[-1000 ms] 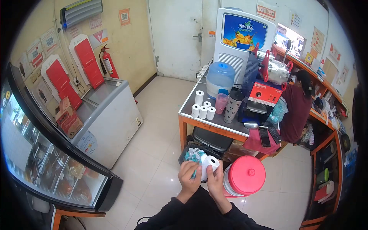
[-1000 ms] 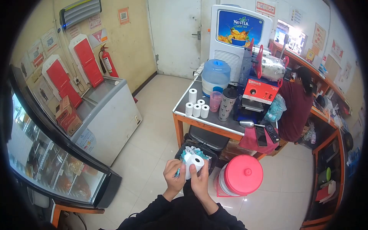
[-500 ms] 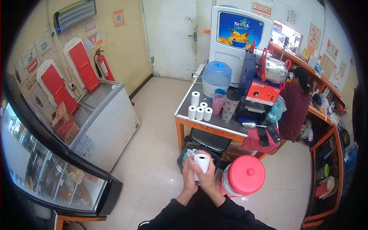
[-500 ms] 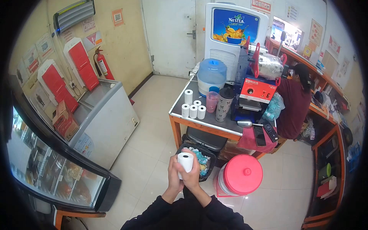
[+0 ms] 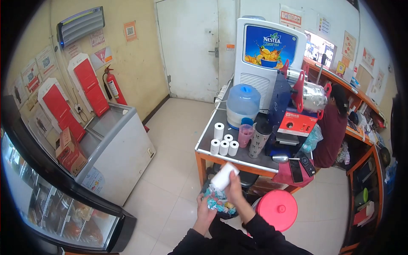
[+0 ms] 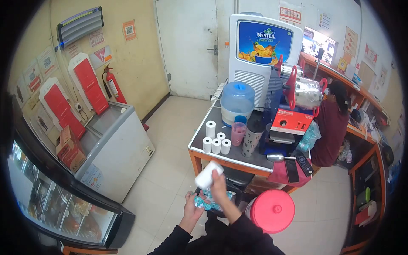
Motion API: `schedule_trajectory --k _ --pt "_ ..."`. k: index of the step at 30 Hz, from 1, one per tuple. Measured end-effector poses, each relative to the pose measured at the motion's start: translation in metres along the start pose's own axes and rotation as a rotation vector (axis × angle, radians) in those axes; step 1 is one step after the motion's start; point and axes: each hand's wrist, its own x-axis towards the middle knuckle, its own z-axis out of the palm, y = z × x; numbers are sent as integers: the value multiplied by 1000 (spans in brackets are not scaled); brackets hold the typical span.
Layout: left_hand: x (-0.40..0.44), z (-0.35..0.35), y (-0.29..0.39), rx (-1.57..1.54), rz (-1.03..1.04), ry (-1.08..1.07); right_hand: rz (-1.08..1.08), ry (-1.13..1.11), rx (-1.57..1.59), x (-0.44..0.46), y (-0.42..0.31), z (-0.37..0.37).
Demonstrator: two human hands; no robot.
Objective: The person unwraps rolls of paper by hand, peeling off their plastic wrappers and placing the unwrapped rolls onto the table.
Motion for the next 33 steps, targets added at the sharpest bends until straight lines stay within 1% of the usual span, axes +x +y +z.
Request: schedule_trajectory --k 1,2,3,4,5,6,8,10,11,12,14,15,17,20,21,23,24,25,26,27,28,29,30,31,33 --pt "-6 17 9 4 -4 69 -41 35 -92 37 -6 -11" --pt "3 14 11 -5 -15 20 -112 125 -350 67 -34 -8" --pt "8 1 8 -13 -27 -24 -320 111 -552 103 -38 -22" --pt "11 -10 6 -21 -40 -67 -541 232 -907 137 -33 -40" --pt "12 -14 2 -17 -45 -79 -395 275 -1085 154 -47 -37" --pt "15 -16 -2 9 -32 -63 -427 278 -1235 178 -40 -48" --pt "22 -16 -7 63 -6 -31 -395 168 -1331 221 -24 -65" --pt "21 -1 -1 106 -15 90 -410 134 -1420 244 -11 -68" --pt "22 5 3 122 -1 137 -415 117 -1464 248 -8 -65" --pt "24 8 5 137 14 183 -344 98 -1477 252 -7 -64" --pt "30 0 10 236 75 195 -200 58 -1499 256 -9 -62" --pt "33 -5 13 285 105 201 -180 51 -1494 257 -11 -60" --pt "37 -11 17 224 93 263 -141 40 -1489 256 -14 -62" --pt "39 -14 16 106 47 332 -200 2 -1512 259 -11 -72" --pt "40 -14 15 64 27 349 -187 -23 -1536 258 -14 -73" --pt "51 -37 15 -108 -92 178 -202 -38 -1510 261 -13 -74" --pt "53 -35 15 -190 -158 93 -208 -38 -1497 263 -12 -77" --pt "55 -31 12 -131 -177 143 -242 -75 -1517 265 -10 -81" --pt "48 -5 12 -63 -204 185 -277 -91 -1523 264 -10 -82" --pt "49 12 9 14 -235 221 -262 -136 -1529 265 -11 -83" --pt "57 3 2 102 -243 148 -235 -133 -1545 264 -12 -81" --pt "65 -20 -5 184 -247 76 -275 -122 -1530 266 -5 -85" --pt "75 -40 -10 262 -243 5 -248 -109 -1529 266 -3 -85" --pt "83 -49 -14 229 -269 111 -266 -108 -1515 265 -2 -86" --pt "113 -115 -23 -2 -353 6 -249 -111 -1452 256 -11 -86"
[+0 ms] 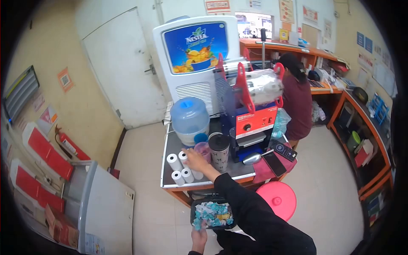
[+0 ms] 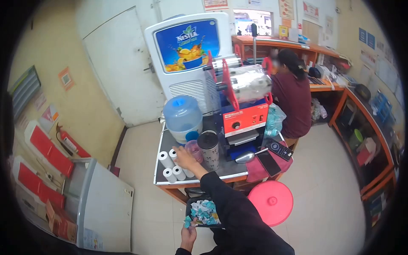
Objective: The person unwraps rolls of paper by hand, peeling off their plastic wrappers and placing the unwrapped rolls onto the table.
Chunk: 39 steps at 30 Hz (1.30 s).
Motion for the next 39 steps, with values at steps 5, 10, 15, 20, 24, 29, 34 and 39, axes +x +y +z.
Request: schedule_trajectory --k 5,10,15,20,24,29,34,39 --pt "-24 32 -13 96 -143 89 -61 21 78 -1 3 9" --pt "-9 61 -42 812 65 399 -241 445 94 -63 -34 -32" --pt "26 37 -54 782 235 498 -502 974 -300 -165 38 -162" --pt "63 16 -30 731 -69 508 81 1459 131 -99 185 -339" --pt "99 -16 -10 924 -144 376 324 848 -119 -73 281 -375" --pt "116 -34 -7 1205 -191 235 614 366 -326 -101 338 -320" --pt "106 25 0 1594 -216 355 794 304 -532 -96 390 -295" --pt "83 31 46 1692 -7 436 922 535 -580 -84 367 -294"
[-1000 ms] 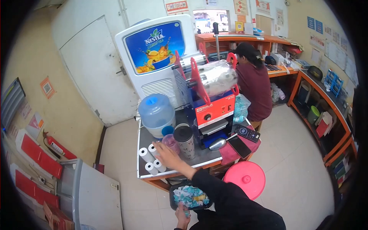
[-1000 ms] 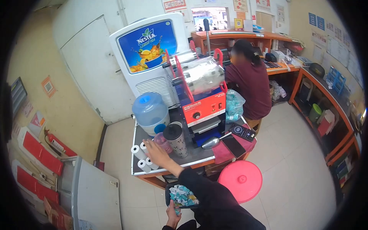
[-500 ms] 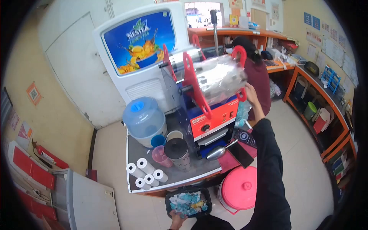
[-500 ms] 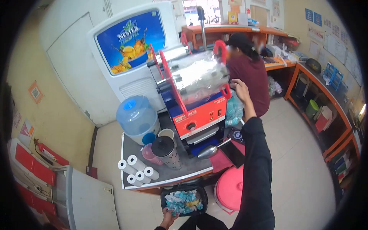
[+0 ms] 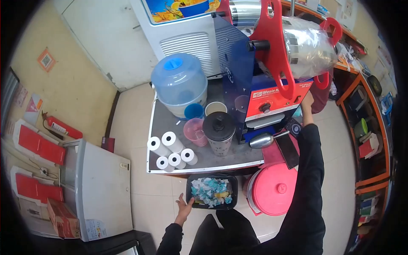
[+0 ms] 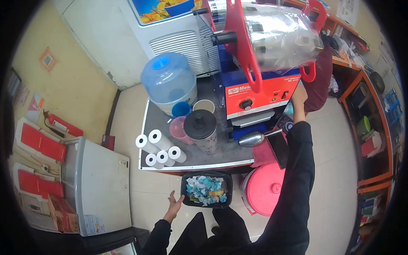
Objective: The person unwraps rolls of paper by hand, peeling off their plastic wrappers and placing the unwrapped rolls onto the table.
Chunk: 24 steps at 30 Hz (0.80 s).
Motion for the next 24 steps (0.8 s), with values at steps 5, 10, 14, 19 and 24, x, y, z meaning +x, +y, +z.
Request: schedule_trajectory --k 5,10,14,19,24 --pt "-34 -40 -17 17 140 167 37 522 726 -66 -23 -73" --pt "-122 -29 73 -296 259 -198 -69 375 1686 -190 -15 -162" --pt "-201 -16 161 -266 757 -453 -246 -131 1897 -316 -25 -196" --pt "-311 -29 219 -491 1031 -327 -184 -760 2027 -440 -64 -233" --pt "-336 -64 183 -325 1103 -218 -17 -1186 2189 -500 -79 -251"
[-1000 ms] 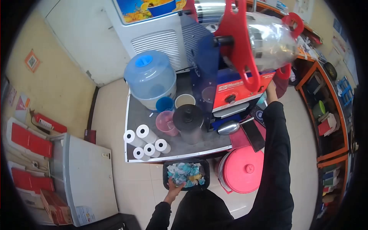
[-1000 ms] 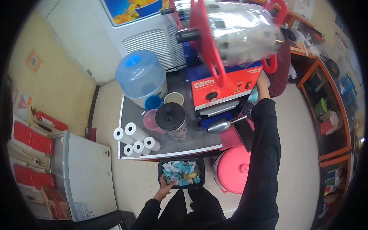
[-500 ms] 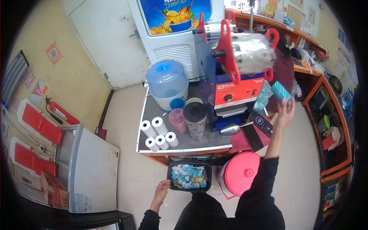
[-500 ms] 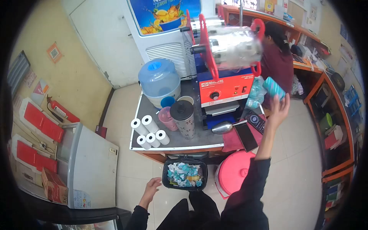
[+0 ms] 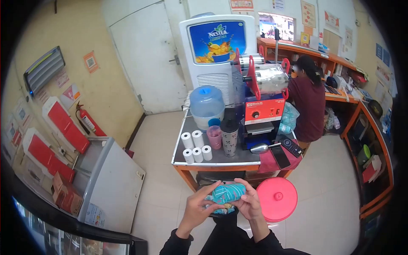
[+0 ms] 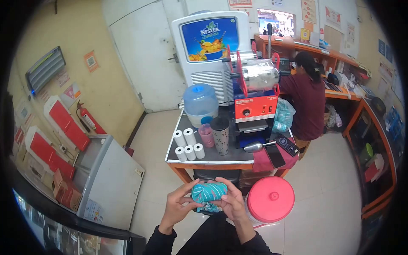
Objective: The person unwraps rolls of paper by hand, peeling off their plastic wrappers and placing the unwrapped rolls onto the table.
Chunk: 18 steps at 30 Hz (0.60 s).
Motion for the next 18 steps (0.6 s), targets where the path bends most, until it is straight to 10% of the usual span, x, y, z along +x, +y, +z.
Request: schedule_trajectory --k 9,18 --pt "-59 -38 30 870 597 226 225 -101 -181 -17 35 40" --pt "-98 -40 25 -58 -19 691 362 -211 -278 -24 85 71"
